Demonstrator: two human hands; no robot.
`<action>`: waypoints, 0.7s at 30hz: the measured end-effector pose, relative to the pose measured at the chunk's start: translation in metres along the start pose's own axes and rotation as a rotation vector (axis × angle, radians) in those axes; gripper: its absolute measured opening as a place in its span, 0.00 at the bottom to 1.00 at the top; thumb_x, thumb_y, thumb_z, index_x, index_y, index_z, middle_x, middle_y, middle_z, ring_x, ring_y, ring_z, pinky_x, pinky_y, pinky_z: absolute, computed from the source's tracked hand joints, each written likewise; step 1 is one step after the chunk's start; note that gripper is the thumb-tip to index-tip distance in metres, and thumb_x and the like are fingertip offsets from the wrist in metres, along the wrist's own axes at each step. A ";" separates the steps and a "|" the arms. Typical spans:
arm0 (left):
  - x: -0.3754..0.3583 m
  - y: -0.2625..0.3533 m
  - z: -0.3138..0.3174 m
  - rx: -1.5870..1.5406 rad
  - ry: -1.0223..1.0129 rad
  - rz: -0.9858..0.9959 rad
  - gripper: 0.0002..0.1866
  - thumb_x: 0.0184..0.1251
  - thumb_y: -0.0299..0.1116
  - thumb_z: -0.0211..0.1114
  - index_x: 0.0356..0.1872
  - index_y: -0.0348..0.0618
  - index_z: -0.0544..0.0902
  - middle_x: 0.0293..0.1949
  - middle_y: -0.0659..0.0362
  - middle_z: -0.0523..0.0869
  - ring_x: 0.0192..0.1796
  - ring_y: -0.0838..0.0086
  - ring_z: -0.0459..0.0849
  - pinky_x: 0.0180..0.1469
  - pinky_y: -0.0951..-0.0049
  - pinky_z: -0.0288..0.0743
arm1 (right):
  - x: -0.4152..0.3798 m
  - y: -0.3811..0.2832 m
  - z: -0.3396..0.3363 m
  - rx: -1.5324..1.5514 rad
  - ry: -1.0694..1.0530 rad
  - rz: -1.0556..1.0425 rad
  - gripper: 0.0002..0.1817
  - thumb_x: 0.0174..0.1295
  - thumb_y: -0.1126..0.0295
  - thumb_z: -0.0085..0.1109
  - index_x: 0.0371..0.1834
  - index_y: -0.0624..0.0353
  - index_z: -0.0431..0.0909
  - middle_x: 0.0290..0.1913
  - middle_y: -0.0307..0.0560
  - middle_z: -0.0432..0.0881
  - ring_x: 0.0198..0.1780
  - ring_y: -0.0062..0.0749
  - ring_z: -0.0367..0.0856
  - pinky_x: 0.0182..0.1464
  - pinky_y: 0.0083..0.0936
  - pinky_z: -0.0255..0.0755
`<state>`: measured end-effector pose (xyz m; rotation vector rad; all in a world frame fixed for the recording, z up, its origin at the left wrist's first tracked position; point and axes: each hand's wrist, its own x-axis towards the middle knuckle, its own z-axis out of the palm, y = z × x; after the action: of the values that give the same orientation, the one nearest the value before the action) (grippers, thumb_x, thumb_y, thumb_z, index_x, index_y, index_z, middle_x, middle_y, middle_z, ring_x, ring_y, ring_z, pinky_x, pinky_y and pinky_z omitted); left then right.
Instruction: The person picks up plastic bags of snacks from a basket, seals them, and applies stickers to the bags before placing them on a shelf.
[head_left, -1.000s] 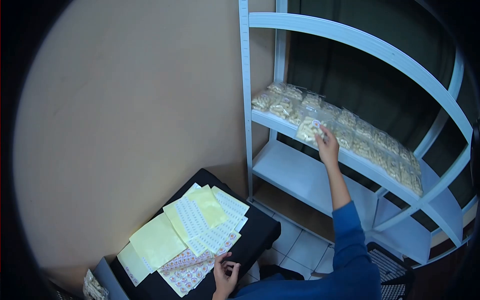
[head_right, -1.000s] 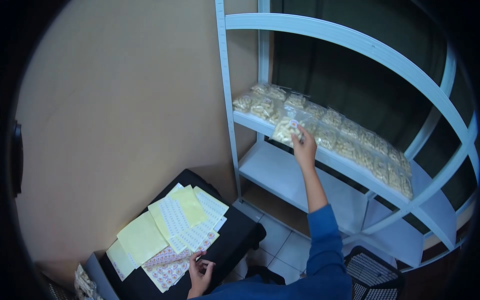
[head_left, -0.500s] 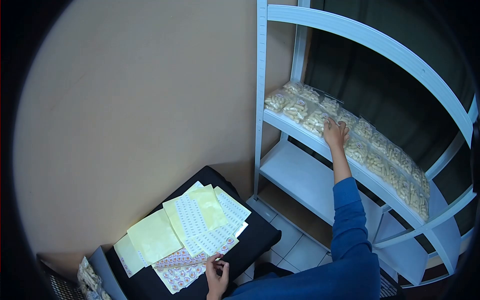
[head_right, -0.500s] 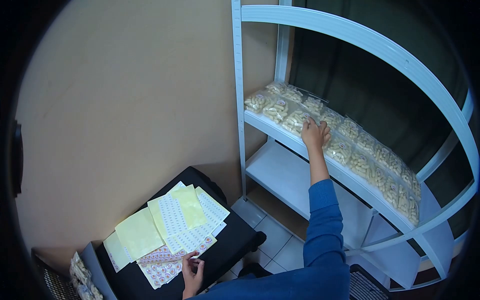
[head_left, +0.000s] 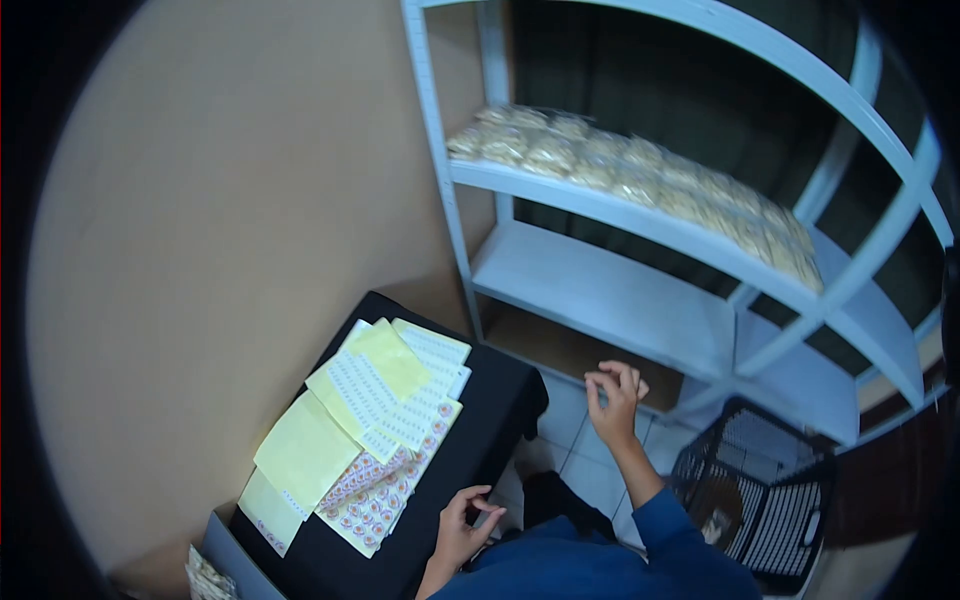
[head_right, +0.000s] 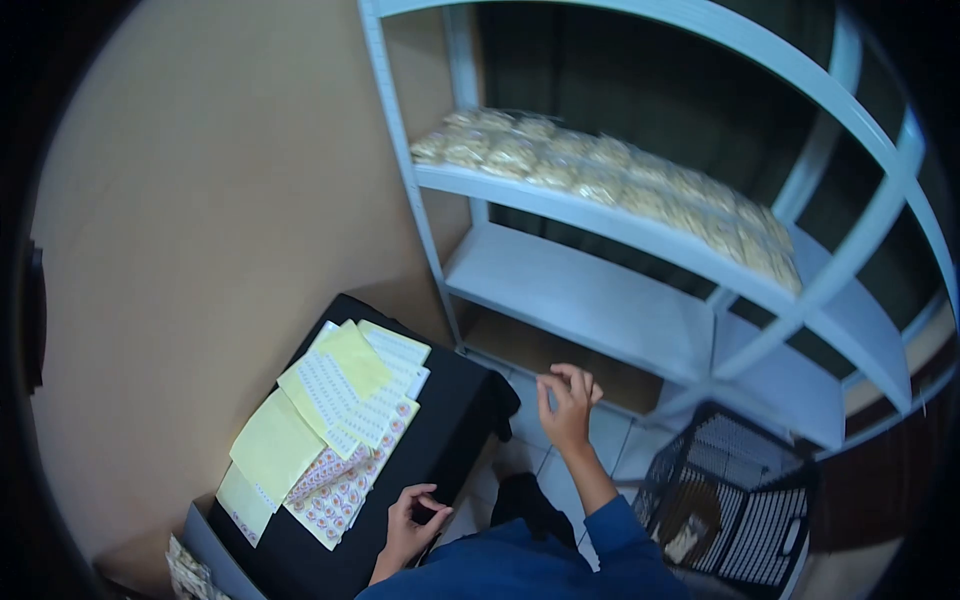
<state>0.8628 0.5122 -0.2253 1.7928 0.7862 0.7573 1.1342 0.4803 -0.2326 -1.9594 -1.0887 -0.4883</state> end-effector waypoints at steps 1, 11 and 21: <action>-0.009 0.000 0.002 -0.012 -0.122 -0.001 0.18 0.47 0.23 0.66 0.41 0.37 0.74 0.23 0.58 0.81 0.28 0.79 0.79 0.36 0.80 0.72 | -0.026 -0.002 -0.014 -0.025 0.006 0.035 0.04 0.44 0.70 0.60 0.25 0.50 0.78 0.39 0.37 0.73 0.40 0.30 0.68 0.44 0.29 0.51; -0.073 0.006 0.037 0.155 -0.721 -0.043 0.15 0.55 0.28 0.58 0.46 0.41 0.74 0.23 0.56 0.80 0.26 0.69 0.80 0.29 0.73 0.72 | -0.168 0.036 -0.144 -0.106 -0.012 0.262 0.08 0.43 0.74 0.61 0.15 0.60 0.71 0.34 0.45 0.73 0.39 0.37 0.70 0.38 0.28 0.61; -0.086 0.023 0.123 0.175 -0.572 -0.068 0.30 0.51 0.25 0.62 0.57 0.38 0.61 0.42 0.55 0.75 0.40 0.70 0.75 0.43 0.74 0.70 | -0.299 0.236 -0.215 -0.099 -0.304 1.222 0.28 0.44 0.66 0.61 0.50 0.63 0.66 0.47 0.57 0.71 0.44 0.44 0.73 0.44 0.32 0.68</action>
<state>0.9121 0.3713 -0.2533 1.9901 0.5323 0.1089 1.1773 0.0850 -0.4145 -2.3937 0.1193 0.4379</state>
